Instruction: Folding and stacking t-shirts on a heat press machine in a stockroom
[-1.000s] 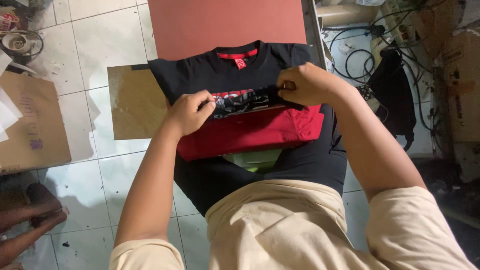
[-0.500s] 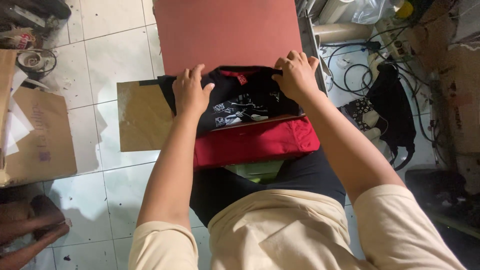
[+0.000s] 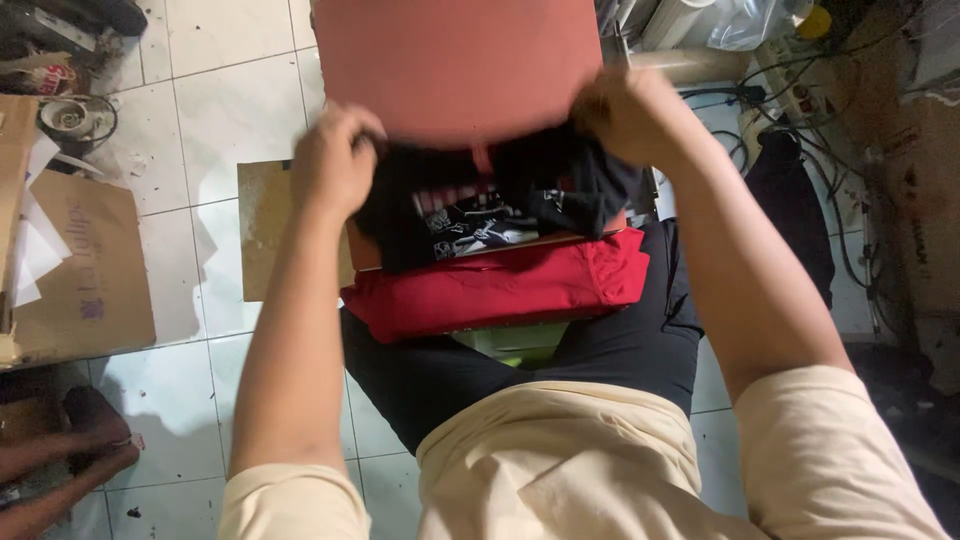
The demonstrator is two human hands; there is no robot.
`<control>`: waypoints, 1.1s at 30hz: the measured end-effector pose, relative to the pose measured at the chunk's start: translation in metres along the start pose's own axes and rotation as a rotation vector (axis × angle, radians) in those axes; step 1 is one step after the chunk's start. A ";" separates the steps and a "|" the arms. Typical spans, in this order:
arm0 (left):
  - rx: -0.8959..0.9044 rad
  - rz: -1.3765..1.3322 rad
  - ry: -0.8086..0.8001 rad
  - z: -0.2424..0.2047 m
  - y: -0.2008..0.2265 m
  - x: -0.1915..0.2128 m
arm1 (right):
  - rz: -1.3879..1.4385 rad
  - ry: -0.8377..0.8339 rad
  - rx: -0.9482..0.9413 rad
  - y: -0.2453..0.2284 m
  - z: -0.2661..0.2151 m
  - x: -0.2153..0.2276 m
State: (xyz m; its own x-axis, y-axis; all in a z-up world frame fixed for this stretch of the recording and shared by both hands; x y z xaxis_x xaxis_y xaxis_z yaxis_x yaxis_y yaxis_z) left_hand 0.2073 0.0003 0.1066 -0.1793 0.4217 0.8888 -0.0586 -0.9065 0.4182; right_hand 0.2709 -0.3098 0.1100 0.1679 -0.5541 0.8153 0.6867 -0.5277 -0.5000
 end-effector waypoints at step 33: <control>0.649 -0.643 0.143 -0.118 -0.049 -0.048 | 0.946 0.297 -0.804 0.058 -0.104 -0.077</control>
State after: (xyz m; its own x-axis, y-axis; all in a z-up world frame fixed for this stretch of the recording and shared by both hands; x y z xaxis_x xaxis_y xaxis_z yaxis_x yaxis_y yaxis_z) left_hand 0.1030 0.0216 0.0213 -0.4252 0.7931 0.4360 0.3654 -0.2904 0.8844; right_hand 0.2242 -0.3642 -0.0119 0.1196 -0.9928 0.0015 -0.2505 -0.0316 -0.9676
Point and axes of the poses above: each hand's wrist, its own z-axis towards the middle knuckle, its own x-axis out of the back of the hand, y = z × x, the point moved 10 cm from there along z, towards the middle knuckle, and after that the axes turned 2 degrees about -x, right-handed, at the moved point
